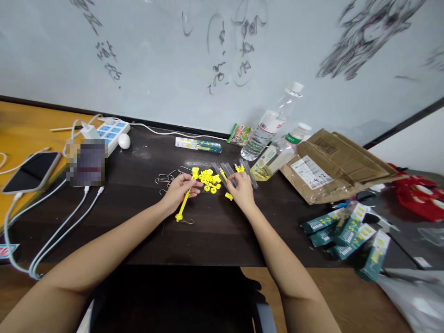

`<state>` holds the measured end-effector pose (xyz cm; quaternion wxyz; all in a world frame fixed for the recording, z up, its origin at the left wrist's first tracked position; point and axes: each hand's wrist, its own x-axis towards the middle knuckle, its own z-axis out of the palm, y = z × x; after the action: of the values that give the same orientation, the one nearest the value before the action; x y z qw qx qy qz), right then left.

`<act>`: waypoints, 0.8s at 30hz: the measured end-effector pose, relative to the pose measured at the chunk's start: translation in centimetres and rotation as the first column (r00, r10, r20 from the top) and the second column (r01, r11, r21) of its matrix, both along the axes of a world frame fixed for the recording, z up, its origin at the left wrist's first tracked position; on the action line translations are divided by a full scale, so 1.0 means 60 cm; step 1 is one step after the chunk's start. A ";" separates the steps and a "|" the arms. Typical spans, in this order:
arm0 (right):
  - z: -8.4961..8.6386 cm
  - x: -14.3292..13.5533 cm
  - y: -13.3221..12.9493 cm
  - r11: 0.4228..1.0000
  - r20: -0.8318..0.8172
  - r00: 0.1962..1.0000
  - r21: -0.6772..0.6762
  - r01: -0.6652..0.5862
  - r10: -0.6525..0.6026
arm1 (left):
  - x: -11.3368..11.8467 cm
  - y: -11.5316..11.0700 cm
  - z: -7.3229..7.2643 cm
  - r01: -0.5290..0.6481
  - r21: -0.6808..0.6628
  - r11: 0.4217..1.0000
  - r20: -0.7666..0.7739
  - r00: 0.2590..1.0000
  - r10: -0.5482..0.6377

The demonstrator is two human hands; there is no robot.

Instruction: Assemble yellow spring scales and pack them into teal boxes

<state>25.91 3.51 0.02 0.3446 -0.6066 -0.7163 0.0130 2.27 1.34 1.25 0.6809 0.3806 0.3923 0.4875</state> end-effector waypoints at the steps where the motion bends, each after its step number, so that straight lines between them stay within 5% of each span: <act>1: 0.000 0.000 0.000 1.000 0.017 1.000 -0.001 0.001 -0.001 | 0.000 0.000 -0.001 0.005 0.001 1.000 -0.005 1.000 -0.005; 12: -0.006 0.005 0.006 0.993 0.301 0.948 -0.025 0.114 -0.101 | 0.002 -0.006 -0.001 0.105 0.079 0.991 -0.175 0.980 -0.090; 24: -0.004 0.005 0.008 0.992 0.272 0.958 -0.058 0.110 -0.090 | 0.004 -0.008 -0.001 0.062 0.192 0.979 -0.194 0.981 -0.024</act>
<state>26.21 4.00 -0.21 0.2224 -0.6503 -0.7239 -0.0609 2.54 0.89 1.17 0.6096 0.4996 0.3968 0.4704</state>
